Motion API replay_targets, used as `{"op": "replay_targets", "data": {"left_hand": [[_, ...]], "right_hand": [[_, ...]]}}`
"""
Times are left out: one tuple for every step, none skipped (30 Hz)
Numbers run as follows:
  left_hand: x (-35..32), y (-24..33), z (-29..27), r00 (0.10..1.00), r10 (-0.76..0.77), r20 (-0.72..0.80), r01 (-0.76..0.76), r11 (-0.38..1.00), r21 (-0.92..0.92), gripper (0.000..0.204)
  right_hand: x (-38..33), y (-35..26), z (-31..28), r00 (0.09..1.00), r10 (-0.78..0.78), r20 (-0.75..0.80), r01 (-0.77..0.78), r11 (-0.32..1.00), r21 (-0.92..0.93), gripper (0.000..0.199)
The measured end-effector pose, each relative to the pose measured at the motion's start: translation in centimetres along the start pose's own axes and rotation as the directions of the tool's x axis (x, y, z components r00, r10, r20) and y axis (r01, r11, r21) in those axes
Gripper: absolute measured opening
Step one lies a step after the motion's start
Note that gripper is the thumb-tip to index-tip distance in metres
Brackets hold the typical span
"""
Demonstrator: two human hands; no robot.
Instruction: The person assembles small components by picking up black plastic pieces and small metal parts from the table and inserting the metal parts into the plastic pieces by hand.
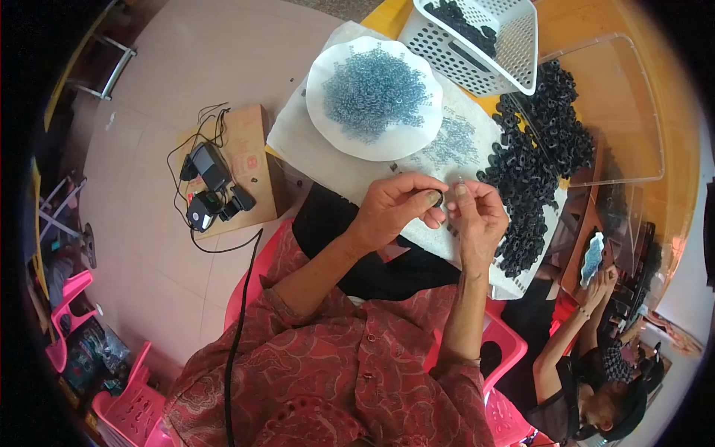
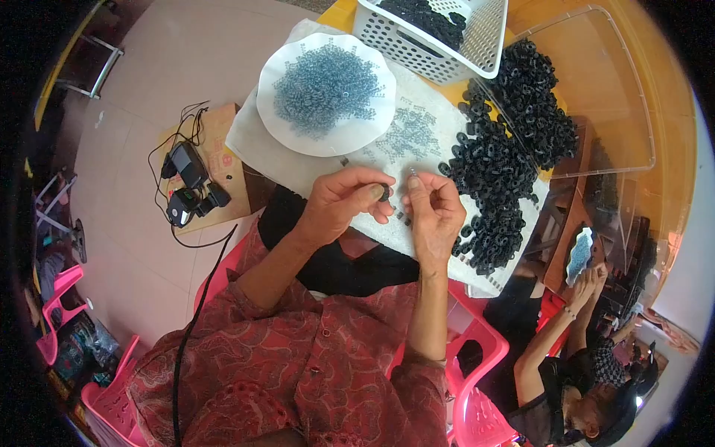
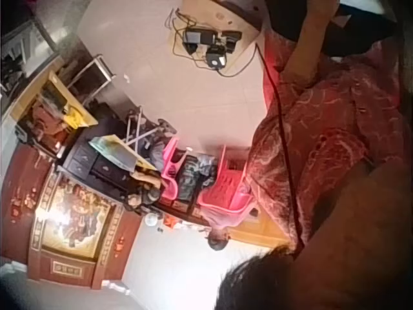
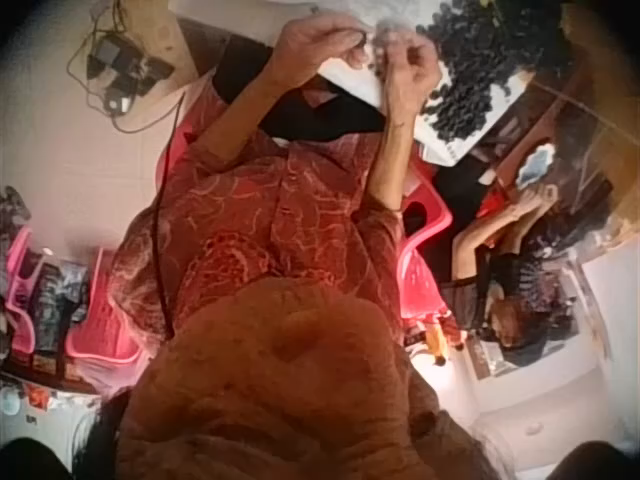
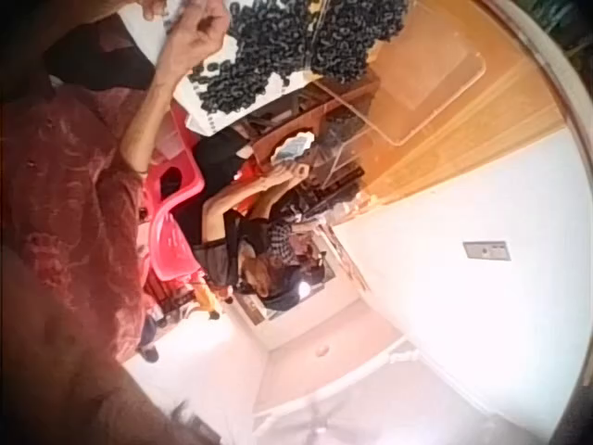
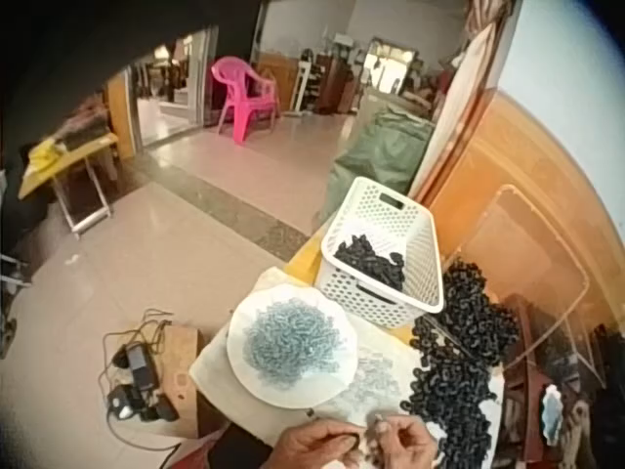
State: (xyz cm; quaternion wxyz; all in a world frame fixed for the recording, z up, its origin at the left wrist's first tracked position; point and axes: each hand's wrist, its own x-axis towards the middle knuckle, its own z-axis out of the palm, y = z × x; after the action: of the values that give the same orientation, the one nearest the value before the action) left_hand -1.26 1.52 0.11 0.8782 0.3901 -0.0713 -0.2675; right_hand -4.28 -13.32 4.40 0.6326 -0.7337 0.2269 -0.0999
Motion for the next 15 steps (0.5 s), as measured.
{"op": "replay_targets", "data": {"left_hand": [[0.0, -0.1, 0.0, 1.000, -0.001, 0.000, 0.001, 1.000, 0.001, 0.021], [0.1, -0.2, 0.1, 1.000, 0.023, 0.002, -0.023, 1.000, 0.006, 0.021], [0.1, -0.3, 0.1, 0.999, 0.047, 0.004, -0.047, 0.999, 0.012, 0.021], [0.2, -0.4, 0.0, 0.999, 0.045, 0.004, -0.045, 0.999, 0.012, 0.021], [0.3, -0.5, -0.1, 0.997, 0.078, 0.009, -0.079, 0.996, 0.044, 0.022], [0.3, -0.5, -0.1, 0.994, 0.111, 0.016, -0.112, 0.991, 0.075, 0.023], [0.3, -0.5, -0.2, 0.994, 0.110, 0.015, -0.111, 0.991, 0.076, 0.023], [0.3, -0.5, -0.2, 0.991, 0.128, 0.030, -0.130, 0.988, 0.080, 0.024], [0.3, -0.5, -0.2, 0.988, 0.145, 0.045, -0.149, 0.985, 0.083, 0.024], [0.2, -0.5, -0.2, 0.988, 0.145, 0.043, -0.149, 0.985, 0.084, 0.024], [0.2, -0.5, -0.1, 0.991, 0.132, 0.035, -0.134, 0.989, 0.065, 0.025], [0.1, -0.5, -0.1, 0.993, 0.118, 0.028, -0.120, 0.992, 0.046, 0.026], [0.1, -0.6, -0.1, 0.993, 0.118, 0.028, -0.119, 0.992, 0.046, 0.026], [0.1, -0.6, -0.1, 0.994, 0.102, 0.034, -0.103, 0.995, 0.018, 0.026], [0.0, -0.7, -0.1, 0.996, 0.086, 0.039, -0.086, 0.996, -0.009, 0.026]], "right_hand": [[-0.1, -0.3, -0.1, 0.999, 0.045, -0.018, -0.044, 0.999, 0.018, 0.009], [-0.2, -0.6, -0.3, 0.999, 0.029, -0.013, -0.029, 1.000, 0.003, 0.010], [-0.4, -0.7, -0.5, 0.999, 0.030, -0.013, -0.030, 1.000, 0.004, 0.010], [-0.6, -0.8, -0.8, 1.000, -0.004, 0.031, 0.004, 1.000, -0.007, 0.010], [-0.8, -1.0, -0.9, 0.996, -0.038, 0.076, 0.039, 0.999, -0.016, 0.009], [-1.1, -1.3, -0.7, 0.997, -0.032, 0.074, 0.032, 0.999, 0.000, 0.009], [-1.3, -1.6, -0.7, 0.997, -0.030, 0.075, 0.030, 1.000, 0.001, 0.009], [-1.6, -1.8, -0.7, 0.995, -0.047, 0.091, 0.047, 0.999, -0.005, 0.010], [-1.7, -2.0, -0.7, 0.992, -0.063, 0.108, 0.064, 0.998, -0.011, 0.010], [-1.9, -2.2, -0.6, 0.992, -0.062, 0.109, 0.064, 0.998, -0.009, 0.010], [-2.0, -2.3, -0.6, 0.990, -0.079, 0.116, 0.081, 0.997, -0.015, 0.010], [-2.1, -2.4, -0.5, 0.988, -0.095, 0.123, 0.098, 0.995, -0.020, 0.010], [-2.1, -2.4, -0.4, 0.988, -0.095, 0.122, 0.098, 0.995, -0.020, 0.010], [-2.2, -2.5, -0.3, 0.986, -0.114, 0.118, 0.118, 0.992, -0.032, 0.010], [-2.3, -2.5, -0.3, 0.985, -0.133, 0.113, 0.139, 0.989, -0.044, 0.009]]}}
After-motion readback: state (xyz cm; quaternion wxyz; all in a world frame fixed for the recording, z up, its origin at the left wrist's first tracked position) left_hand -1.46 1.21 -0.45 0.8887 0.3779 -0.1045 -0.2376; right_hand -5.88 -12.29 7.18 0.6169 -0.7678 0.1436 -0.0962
